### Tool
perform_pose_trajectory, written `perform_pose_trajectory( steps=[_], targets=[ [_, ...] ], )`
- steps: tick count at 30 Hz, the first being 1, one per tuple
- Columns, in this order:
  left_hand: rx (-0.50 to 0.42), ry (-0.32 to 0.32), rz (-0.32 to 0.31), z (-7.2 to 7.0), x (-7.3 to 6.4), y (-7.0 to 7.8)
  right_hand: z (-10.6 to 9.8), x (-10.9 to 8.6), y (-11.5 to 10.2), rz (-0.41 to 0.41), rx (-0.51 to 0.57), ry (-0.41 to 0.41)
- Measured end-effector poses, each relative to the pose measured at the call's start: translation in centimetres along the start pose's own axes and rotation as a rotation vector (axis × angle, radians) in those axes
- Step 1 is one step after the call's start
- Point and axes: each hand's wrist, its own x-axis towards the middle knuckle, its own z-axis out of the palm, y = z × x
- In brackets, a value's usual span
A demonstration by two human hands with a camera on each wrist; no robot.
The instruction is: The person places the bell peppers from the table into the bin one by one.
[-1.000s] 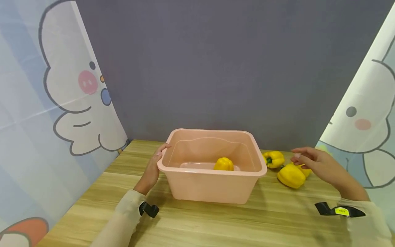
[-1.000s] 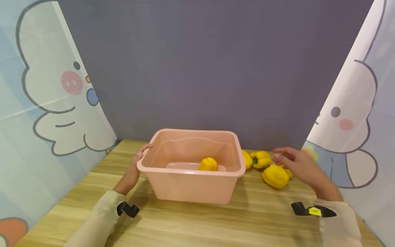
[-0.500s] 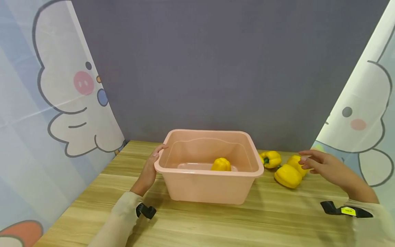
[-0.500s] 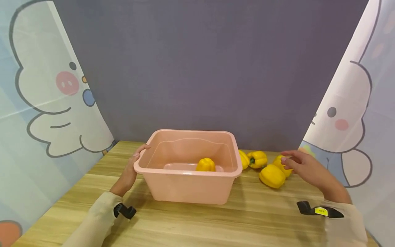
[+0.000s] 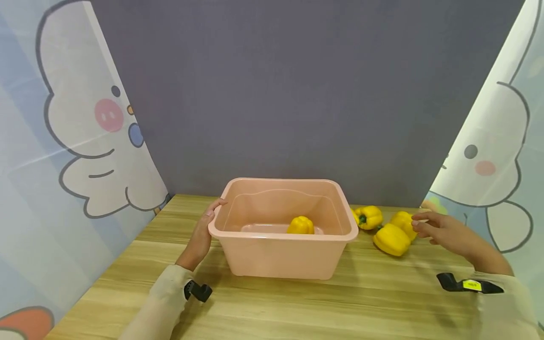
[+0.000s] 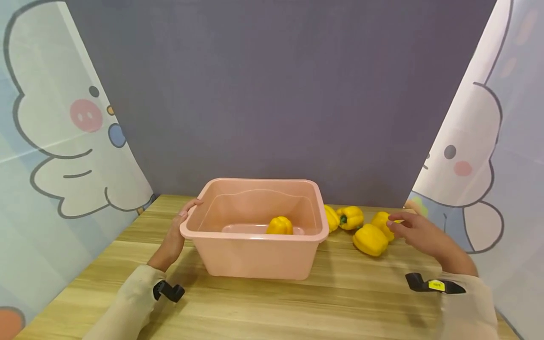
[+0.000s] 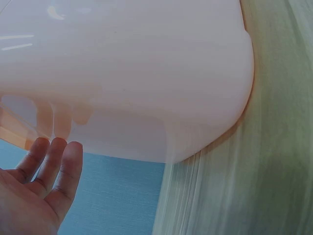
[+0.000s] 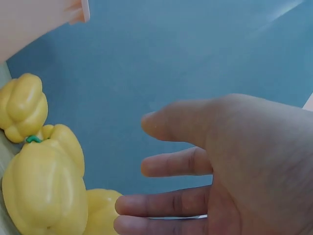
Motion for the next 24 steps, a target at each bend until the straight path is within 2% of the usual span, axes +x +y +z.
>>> perform_pose_trajectory(
  steps=[11,24],
  targets=[
    [-0.012,-0.01,-0.001,0.0,0.2,0.2,0.2,0.2,1.5,0.042,0.048,-0.042],
    [-0.027,-0.024,-0.034,-0.3,0.0,0.2,1.2,1.0,2.0,0.054,-0.022,-0.013]
  ],
)
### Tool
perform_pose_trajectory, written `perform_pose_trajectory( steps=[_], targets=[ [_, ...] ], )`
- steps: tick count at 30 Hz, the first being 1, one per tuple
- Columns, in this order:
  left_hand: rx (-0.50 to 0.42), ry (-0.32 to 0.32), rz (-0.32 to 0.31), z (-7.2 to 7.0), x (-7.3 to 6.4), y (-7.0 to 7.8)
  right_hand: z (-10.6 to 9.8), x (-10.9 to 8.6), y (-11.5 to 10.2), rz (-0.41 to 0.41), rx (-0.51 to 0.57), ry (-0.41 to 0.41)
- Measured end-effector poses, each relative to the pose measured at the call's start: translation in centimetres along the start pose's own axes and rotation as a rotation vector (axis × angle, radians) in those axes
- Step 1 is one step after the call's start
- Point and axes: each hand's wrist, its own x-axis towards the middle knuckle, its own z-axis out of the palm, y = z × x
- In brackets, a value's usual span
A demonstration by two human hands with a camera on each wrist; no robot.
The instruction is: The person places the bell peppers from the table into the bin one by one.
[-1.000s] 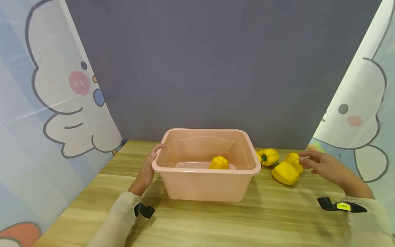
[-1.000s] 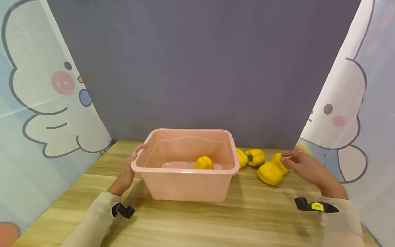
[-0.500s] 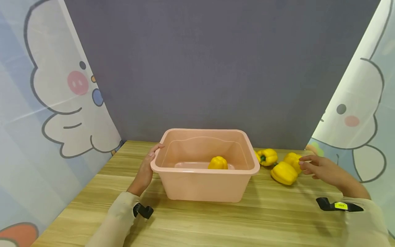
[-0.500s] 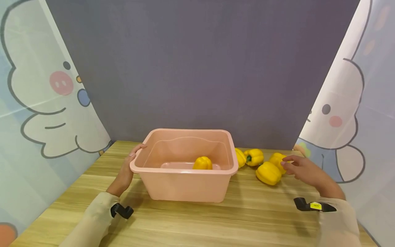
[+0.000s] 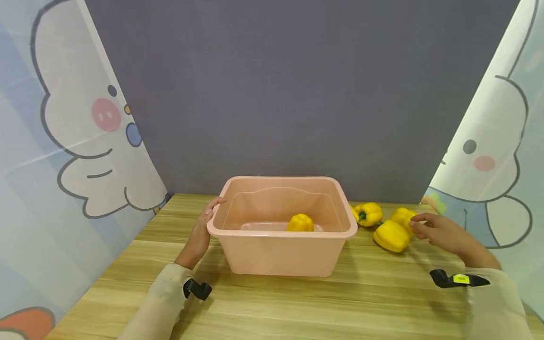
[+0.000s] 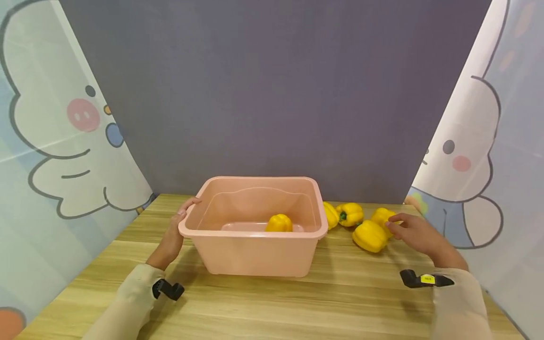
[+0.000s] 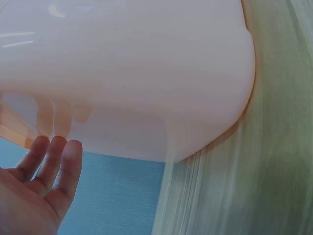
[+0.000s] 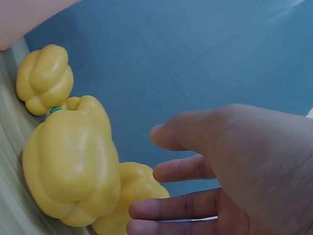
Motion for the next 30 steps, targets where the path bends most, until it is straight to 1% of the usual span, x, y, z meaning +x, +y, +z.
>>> perform_pose_trajectory(
  steps=[3,6,11,16,19,23,26,30],
  targets=[
    [-0.003,0.013,0.012,0.1,0.1,0.0,0.3,0.3,0.1,-0.011,-0.02,-0.013],
    [-0.011,0.015,0.027,0.2,0.2,0.0,0.6,0.6,0.3,-0.011,-0.064,-0.02],
    [-0.013,0.009,0.036,0.3,0.3,0.0,1.2,1.0,0.2,-0.017,-0.152,0.006],
    [-0.016,0.015,0.046,0.3,0.3,-0.1,1.7,1.2,-0.3,-0.052,-0.157,0.014],
    [-0.01,0.014,0.035,0.3,0.2,-0.1,1.9,1.3,-0.5,-0.059,-0.158,0.012],
    [-0.001,0.017,0.02,0.3,0.1,-0.1,2.1,1.6,-0.5,-0.042,-0.171,0.006],
    [-0.006,0.02,0.027,0.3,0.2,-0.2,2.4,1.8,-0.4,-0.017,-0.179,0.004],
    [-0.011,0.023,0.031,0.3,0.2,-0.3,2.8,1.9,-0.4,-0.006,-0.192,0.002]
  ],
)
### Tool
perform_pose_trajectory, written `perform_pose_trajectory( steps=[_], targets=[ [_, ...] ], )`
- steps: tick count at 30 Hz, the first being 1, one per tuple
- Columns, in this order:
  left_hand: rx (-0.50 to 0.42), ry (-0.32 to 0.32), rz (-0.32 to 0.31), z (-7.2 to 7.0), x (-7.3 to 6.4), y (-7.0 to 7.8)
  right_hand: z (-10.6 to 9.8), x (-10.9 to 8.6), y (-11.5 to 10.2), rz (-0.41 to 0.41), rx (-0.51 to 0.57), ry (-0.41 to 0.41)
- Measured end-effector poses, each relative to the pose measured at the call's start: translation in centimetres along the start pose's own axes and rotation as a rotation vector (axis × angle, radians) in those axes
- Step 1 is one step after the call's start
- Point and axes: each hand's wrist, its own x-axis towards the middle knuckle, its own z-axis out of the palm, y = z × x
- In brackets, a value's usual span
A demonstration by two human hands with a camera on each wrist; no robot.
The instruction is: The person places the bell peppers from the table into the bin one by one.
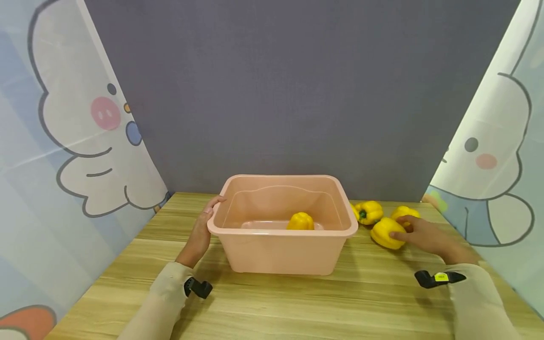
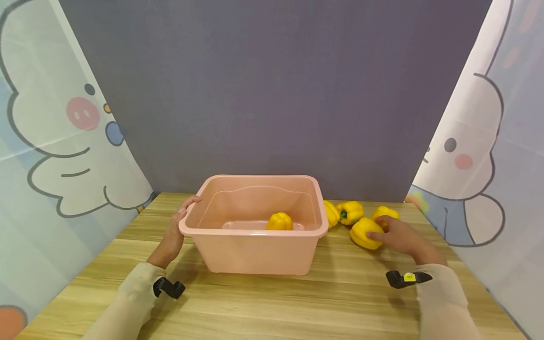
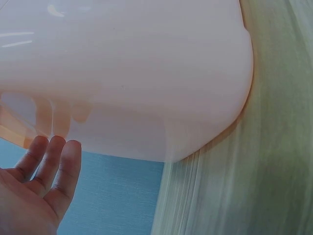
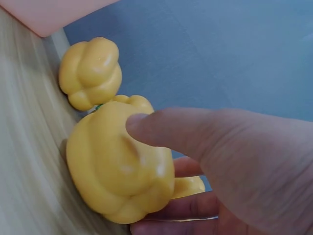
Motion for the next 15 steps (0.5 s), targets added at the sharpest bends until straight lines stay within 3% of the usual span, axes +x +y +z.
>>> perform_pose_trajectory(
  steps=[9,15],
  targets=[
    [0.002,0.0,-0.006,0.0,-0.1,0.0,1.1,0.5,-0.2,-0.033,-0.036,0.012],
    [0.02,-0.002,-0.011,-0.1,0.0,0.0,1.4,0.5,-0.8,-0.006,-0.043,0.007]
  ],
)
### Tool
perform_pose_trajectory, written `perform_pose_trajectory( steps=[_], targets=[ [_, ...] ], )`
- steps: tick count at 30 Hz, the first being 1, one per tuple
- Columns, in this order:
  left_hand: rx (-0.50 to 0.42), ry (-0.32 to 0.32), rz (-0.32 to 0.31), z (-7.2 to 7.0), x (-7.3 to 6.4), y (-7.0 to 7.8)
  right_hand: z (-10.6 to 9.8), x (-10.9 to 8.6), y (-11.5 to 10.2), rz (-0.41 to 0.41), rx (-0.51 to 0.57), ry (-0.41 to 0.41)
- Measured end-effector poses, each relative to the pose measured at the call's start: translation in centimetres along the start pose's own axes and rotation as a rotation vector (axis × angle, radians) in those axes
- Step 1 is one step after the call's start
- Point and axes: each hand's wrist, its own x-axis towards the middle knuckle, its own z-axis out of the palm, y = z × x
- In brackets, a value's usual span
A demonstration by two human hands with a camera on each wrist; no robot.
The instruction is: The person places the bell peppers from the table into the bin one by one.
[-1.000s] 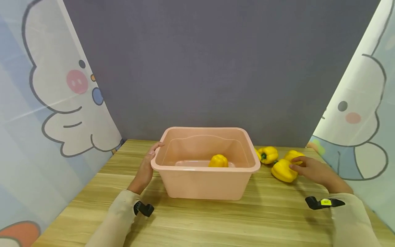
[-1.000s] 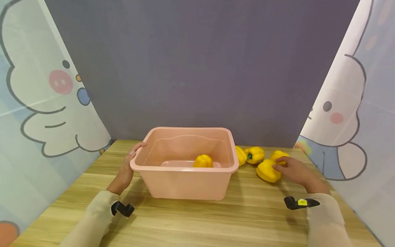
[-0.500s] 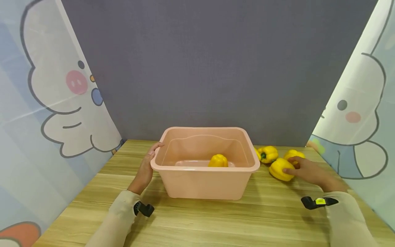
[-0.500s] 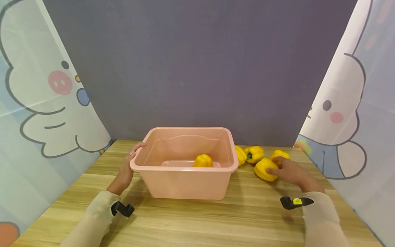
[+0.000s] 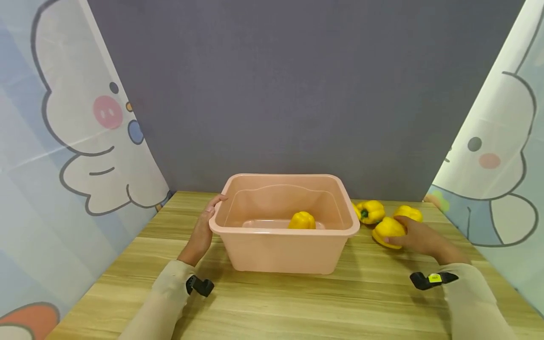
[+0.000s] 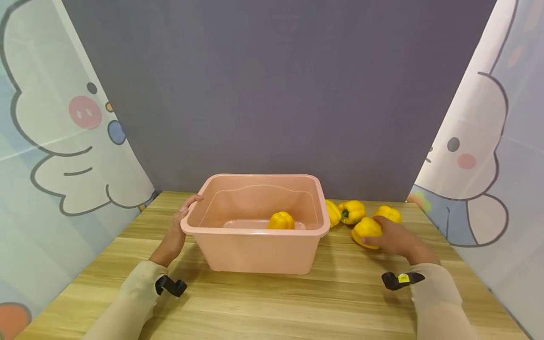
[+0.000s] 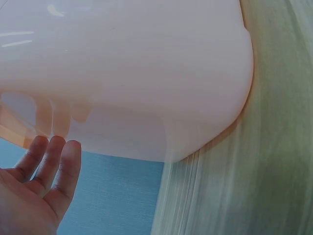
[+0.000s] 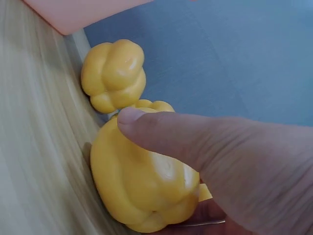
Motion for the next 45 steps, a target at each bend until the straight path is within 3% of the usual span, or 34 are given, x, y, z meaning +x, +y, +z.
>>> perform_pose_trajectory(
  steps=[11,27,34,42,45],
  targets=[
    [-0.016,0.001,0.004,0.1,0.1,0.1,0.4,0.3,-0.9,-0.05,-0.008,0.007],
    [0.001,-0.034,0.012,0.2,0.1,-0.1,1.6,0.7,-1.9,0.026,-0.14,0.024],
    [0.053,-0.044,-0.037,-0.1,0.2,0.9,1.5,0.7,-1.7,-0.006,-0.115,0.027],
    [0.05,-0.048,-0.116,-0.7,0.1,1.0,1.4,0.8,-1.9,-0.025,-0.103,0.021],
    [0.036,-0.049,-0.115,-0.7,0.1,1.0,1.3,0.9,-1.9,-0.027,-0.099,0.018]
  ],
)
